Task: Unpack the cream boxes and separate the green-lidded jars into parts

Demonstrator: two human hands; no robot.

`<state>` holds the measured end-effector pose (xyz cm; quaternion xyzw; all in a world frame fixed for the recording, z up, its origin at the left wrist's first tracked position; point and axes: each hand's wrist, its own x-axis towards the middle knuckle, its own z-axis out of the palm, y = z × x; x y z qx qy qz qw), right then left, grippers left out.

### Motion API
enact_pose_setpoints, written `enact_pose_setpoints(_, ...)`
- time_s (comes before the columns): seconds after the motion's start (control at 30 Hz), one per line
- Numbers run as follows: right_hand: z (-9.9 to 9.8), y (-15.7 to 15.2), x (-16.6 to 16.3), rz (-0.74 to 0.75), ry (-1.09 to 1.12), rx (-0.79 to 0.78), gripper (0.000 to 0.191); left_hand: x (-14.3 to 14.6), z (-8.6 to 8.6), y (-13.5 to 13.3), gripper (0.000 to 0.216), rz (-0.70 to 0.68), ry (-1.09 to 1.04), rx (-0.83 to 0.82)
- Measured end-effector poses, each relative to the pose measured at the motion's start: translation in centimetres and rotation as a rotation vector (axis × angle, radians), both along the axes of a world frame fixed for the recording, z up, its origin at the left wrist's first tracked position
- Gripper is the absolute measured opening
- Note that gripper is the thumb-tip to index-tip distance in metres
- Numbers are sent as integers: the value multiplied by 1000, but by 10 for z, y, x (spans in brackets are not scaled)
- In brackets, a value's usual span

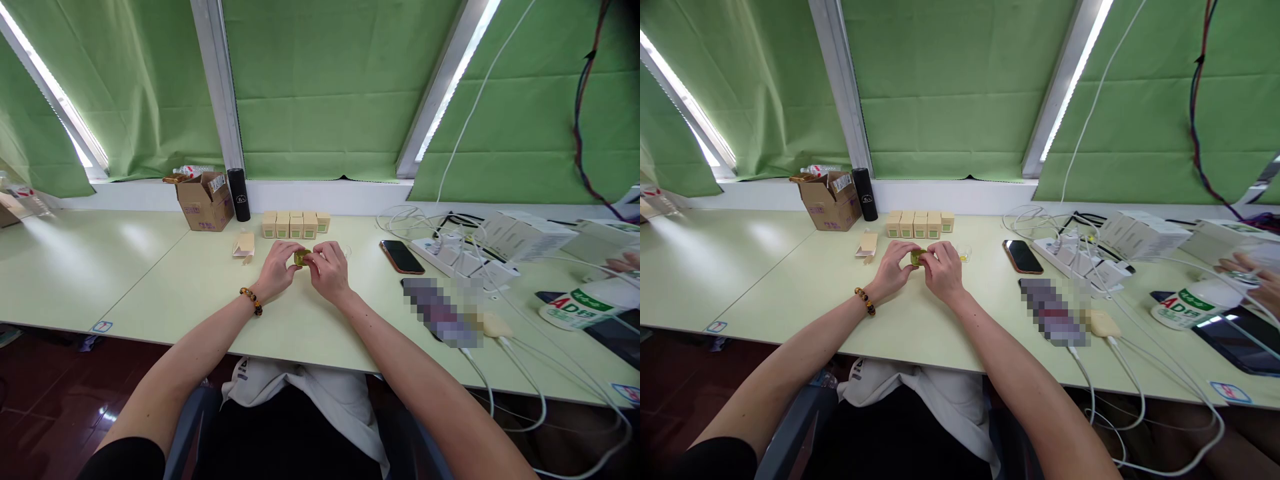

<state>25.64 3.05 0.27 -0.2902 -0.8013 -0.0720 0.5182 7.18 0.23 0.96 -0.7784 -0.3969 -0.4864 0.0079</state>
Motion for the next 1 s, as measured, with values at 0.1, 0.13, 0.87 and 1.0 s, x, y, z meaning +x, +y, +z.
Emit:
enact_pose_setpoints(0.1,4,-2,1,9,63,35,22,-5,-3,5,46,37,-67,-36)
enact_pose_setpoints(0.13,5,-2,1,-2,94,41,22,-7,-4,7,47,53,-102,-53)
enact_pose_setpoints(0.87,-28,57,-15,-256,-272,-180,27,-18,-3,23,46,-182,-1017,-758)
enact_pose_setpoints(1.0,-34,58,-17,-246,-272,-189,23,-21,-5,26,43,-162,-1026,-752)
